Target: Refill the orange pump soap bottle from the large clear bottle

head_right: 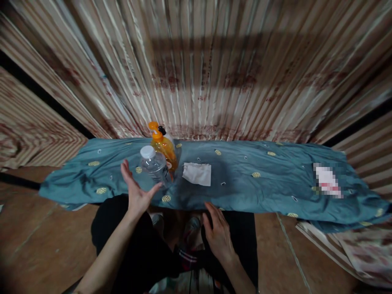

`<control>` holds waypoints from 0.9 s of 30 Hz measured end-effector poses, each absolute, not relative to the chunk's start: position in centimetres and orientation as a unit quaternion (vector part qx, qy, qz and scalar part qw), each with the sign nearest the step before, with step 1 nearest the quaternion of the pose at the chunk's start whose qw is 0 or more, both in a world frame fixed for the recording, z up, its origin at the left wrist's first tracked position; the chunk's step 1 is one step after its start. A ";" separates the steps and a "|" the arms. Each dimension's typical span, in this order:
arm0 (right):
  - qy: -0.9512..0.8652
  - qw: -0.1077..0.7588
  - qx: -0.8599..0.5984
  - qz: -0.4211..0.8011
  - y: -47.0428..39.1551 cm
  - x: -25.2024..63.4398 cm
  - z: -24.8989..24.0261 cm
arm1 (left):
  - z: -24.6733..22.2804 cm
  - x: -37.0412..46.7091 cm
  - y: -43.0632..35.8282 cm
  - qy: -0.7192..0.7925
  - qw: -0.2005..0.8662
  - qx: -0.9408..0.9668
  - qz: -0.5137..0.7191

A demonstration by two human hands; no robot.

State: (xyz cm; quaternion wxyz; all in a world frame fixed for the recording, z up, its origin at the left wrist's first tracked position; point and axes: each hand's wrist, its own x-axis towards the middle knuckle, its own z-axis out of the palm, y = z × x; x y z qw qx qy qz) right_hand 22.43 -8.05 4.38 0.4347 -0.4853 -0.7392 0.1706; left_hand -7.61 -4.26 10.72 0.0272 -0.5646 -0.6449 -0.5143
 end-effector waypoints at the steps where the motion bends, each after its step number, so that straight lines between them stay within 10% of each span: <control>1: -0.743 0.438 -0.476 0.172 -7.6 21.9 5.2 | 10.5 -8.1 -3.0 -0.647 0.008 -0.556 -0.521; 27: -0.803 0.452 -0.325 0.215 4.0 12.0 18.3 | 6.7 -7.8 1.1 -0.662 -0.214 -0.417 -0.585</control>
